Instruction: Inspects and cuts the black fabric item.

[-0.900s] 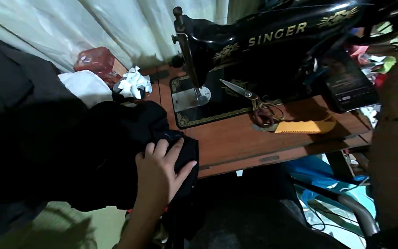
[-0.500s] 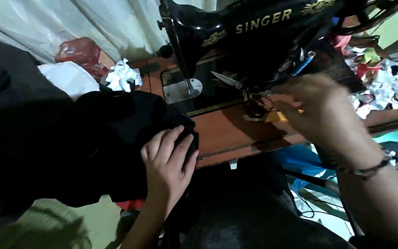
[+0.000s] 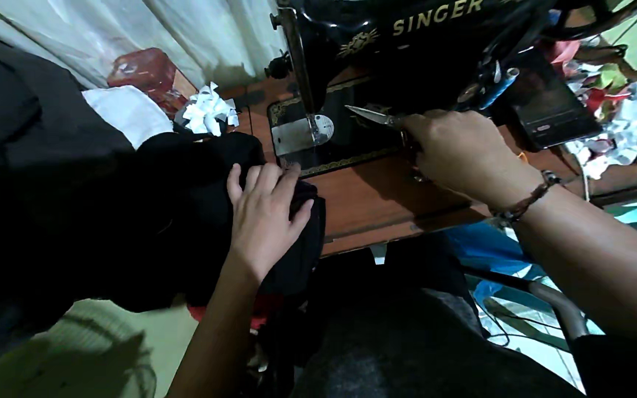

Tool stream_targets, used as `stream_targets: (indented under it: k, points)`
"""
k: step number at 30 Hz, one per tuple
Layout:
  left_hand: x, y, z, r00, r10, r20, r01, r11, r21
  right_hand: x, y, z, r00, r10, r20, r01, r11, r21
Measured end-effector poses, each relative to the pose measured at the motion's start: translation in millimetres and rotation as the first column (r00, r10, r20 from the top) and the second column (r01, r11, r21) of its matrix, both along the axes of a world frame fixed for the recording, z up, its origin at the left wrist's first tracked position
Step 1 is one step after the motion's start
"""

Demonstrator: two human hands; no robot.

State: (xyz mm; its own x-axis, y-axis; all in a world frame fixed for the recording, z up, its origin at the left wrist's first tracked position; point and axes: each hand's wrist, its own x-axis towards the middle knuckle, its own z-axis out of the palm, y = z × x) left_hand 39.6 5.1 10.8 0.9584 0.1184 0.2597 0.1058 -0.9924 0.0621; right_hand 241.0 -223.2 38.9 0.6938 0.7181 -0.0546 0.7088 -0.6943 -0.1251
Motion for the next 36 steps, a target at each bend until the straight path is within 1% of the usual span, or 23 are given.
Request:
stream_targets:
  k: [2, 4, 7, 9, 11, 13, 14, 16, 17, 19, 24, 29, 33, 36]
  points:
    - [-1.5, 2.7, -2.0, 0.999, 0.018, 0.039, -0.016, 0.999, -0.037, 4.1, -6.8, 4.7, 0.999, 0.032, -0.044, -0.031, 0.999, 0.016]
    - [-3.9, 3.6, -4.3, 0.998, 0.011, 0.067, -0.004, 0.994, -0.112, 3.7, -17.8, 9.5, 0.994, 0.065, -0.087, -0.06, 0.997, 0.054]
    - [-9.6, 7.8, -12.3, 0.989, -0.04, 0.139, 0.067, 0.98, -0.189, -6.5, -40.0, 17.1, 0.984, 0.078, -0.16, -0.047, 0.981, 0.189]
    - [-14.0, 9.2, -20.9, 0.975, -0.051, 0.215, 0.097, 0.973, -0.21, -18.2, -56.3, 22.4, 0.961, 0.135, -0.241, -0.057, 0.95, 0.306]
    - [-17.6, 8.1, -25.3, 0.964, -0.05, 0.263, 0.108, 0.972, -0.211, -29.4, -68.5, 22.1, 0.893, 0.226, -0.389, -0.043, 0.904, 0.425]
    - [-19.8, 5.9, -26.7, 0.951, -0.055, 0.303, 0.115, 0.976, -0.183, -39.9, -72.0, 13.1, 0.742, 0.344, -0.576, 0.024, 0.844, 0.535]
    - [-20.3, 5.0, -27.7, 0.943, -0.059, 0.327, 0.118, 0.98, -0.162, -43.3, -71.9, 6.5, 0.646, 0.391, -0.656, 0.059, 0.83, 0.554]
    - [-21.1, 2.9, -29.4, 0.931, -0.058, 0.361, 0.112, 0.985, -0.131, -49.3, -67.3, -5.1, 0.497, 0.44, -0.748, 0.108, 0.824, 0.556]
    - [-21.3, 1.9, -29.4, 0.929, -0.053, 0.367, 0.104, 0.987, -0.122, -51.7, -63.9, -8.8, 0.445, 0.447, -0.776, 0.129, 0.826, 0.549]
    - [-20.9, 0.7, -30.2, 0.923, -0.042, 0.383, 0.094, 0.988, -0.12, -54.6, -56.5, -14.0, 0.388, 0.448, -0.806, 0.17, 0.824, 0.54]
    - [-20.5, 1.6, -31.3, 0.925, -0.068, 0.374, 0.117, 0.987, -0.108, -56.1, -41.8, -17.2, 0.334, 0.402, -0.852, 0.239, 0.839, 0.489]
    - [-20.4, 3.2, -30.4, 0.938, -0.128, 0.322, 0.175, 0.977, -0.119, -54.6, -33.8, -22.2, 0.273, 0.423, -0.864, 0.257, 0.833, 0.49]
    - [-20.9, 4.1, -33.4, 0.927, -0.166, 0.337, 0.219, 0.968, -0.126, -54.4, -27.4, -21.9, 0.246, 0.44, -0.863, 0.258, 0.829, 0.496]
    - [-21.0, 4.0, -35.2, 0.919, -0.165, 0.357, 0.222, 0.967, -0.124, -52.4, -24.0, -21.6, 0.237, 0.446, -0.863, 0.25, 0.831, 0.497]
